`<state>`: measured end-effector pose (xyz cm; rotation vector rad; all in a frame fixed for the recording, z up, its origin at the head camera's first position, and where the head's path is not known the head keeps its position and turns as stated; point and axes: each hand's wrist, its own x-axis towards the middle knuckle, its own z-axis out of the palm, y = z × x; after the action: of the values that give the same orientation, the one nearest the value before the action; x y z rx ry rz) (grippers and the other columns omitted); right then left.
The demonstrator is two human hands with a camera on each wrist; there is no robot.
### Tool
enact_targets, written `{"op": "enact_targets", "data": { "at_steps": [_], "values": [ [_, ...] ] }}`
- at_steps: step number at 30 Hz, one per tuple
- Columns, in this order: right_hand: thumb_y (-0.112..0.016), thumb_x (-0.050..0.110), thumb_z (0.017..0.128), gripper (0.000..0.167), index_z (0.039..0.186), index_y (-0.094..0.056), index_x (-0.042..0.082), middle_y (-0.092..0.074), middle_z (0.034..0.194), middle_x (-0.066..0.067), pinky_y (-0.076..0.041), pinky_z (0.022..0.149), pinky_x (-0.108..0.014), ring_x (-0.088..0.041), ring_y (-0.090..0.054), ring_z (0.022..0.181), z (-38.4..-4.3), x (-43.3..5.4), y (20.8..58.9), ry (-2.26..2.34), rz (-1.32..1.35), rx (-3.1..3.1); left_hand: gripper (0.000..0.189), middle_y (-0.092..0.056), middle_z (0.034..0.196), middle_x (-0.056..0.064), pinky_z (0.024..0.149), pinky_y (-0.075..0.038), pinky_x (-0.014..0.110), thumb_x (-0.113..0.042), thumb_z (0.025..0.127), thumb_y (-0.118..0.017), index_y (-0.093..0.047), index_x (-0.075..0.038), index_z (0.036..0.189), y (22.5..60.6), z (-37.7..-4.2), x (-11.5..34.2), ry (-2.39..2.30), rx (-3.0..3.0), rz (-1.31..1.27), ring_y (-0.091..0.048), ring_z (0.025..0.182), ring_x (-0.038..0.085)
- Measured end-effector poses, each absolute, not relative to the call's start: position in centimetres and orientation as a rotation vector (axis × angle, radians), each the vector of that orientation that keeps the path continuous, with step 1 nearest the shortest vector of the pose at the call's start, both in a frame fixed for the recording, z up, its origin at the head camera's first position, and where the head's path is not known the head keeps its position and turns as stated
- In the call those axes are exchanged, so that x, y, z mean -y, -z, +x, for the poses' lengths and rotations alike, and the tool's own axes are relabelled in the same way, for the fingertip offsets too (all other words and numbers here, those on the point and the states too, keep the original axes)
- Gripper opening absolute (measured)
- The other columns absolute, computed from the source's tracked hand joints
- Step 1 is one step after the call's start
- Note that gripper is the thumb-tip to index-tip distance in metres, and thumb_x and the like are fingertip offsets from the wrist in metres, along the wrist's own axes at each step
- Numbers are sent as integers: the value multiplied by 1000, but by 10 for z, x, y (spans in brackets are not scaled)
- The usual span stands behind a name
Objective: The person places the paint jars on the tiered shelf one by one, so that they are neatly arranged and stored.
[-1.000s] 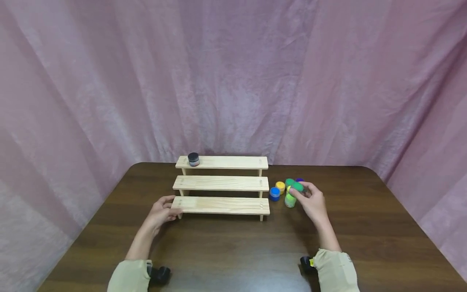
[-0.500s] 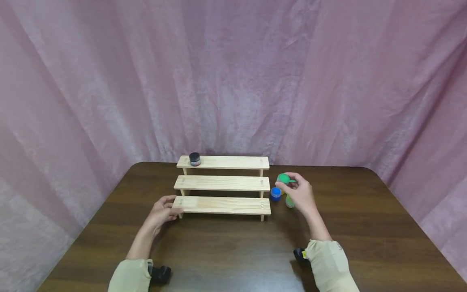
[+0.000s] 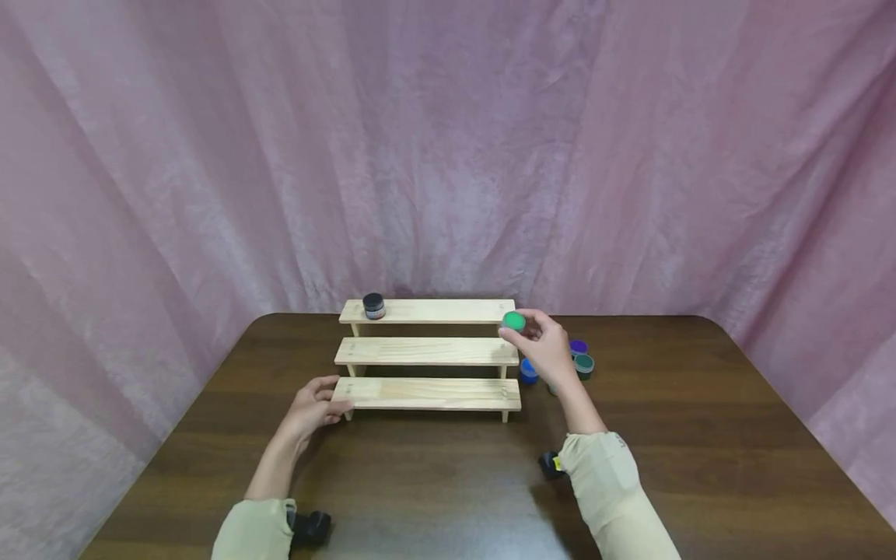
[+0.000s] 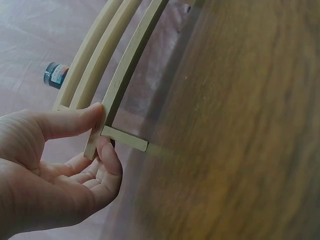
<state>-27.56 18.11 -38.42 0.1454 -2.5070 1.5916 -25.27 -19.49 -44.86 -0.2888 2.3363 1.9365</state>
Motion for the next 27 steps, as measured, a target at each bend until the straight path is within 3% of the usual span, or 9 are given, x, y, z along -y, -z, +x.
{"op": "enact_targets", "data": {
  "at_steps": [2, 8, 12, 15, 22, 27],
  "values": [
    [-68, 35, 92, 54, 134, -53, 5, -62, 127, -17, -50, 80, -17, -19, -64, 109, -279, -176, 383, -1595, 180, 2503, 61, -62, 106, 21, 60, -48, 21, 3, 83, -70, -41, 8, 136, 449, -253, 195, -1938, -2339, -281, -56, 63, 7],
    [-70, 29, 91, 51, 132, -55, 4, -62, 121, -17, -50, 77, -17, 2, -62, 91, -289, -162, 380, -1632, 245, 2469, 58, -62, 114, 25, 63, -49, 22, 2, 83, -71, -45, 7, 135, 452, -256, 196, -1919, -2358, -268, -58, 66, 6],
    [-71, 28, 90, 50, 132, -56, 5, -60, 121, -17, -50, 75, -20, 6, -60, 86, -294, -155, 377, -1657, 261, 2455, 57, -63, 114, 25, 66, -50, 22, 3, 83, -72, -47, 5, 134, 455, -257, 196, -1919, -2356, -264, -58, 69, 6],
    [-70, 29, 90, 50, 132, -56, 5, -59, 122, -17, -51, 75, -22, 2, -62, 89, -298, -149, 376, -1666, 279, 2456, 58, -63, 114, 25, 67, -50, 23, 2, 83, -72, -47, 5, 135, 456, -258, 195, -1918, -2359, -258, -59, 71, 7],
    [-69, 29, 91, 49, 132, -56, 6, -60, 124, -17, -51, 77, -24, -29, -66, 108, -307, -126, 371, -1654, 347, 2471, 59, -63, 113, 25, 67, -50, 23, 3, 82, -73, -47, 6, 134, 455, -256, 194, -1920, -2357, -264, -59, 72, 8],
    [-70, 29, 90, 49, 132, -57, 8, -62, 124, -16, -54, 82, -31, -31, -64, 111, -315, -107, 370, -1674, 349, 2474, 61, -63, 113, 27, 67, -50, 23, 4, 81, -73, -46, 7, 135, 454, -255, 194, -1933, -2351, -255, -59, 70, 7]
  ]
}}
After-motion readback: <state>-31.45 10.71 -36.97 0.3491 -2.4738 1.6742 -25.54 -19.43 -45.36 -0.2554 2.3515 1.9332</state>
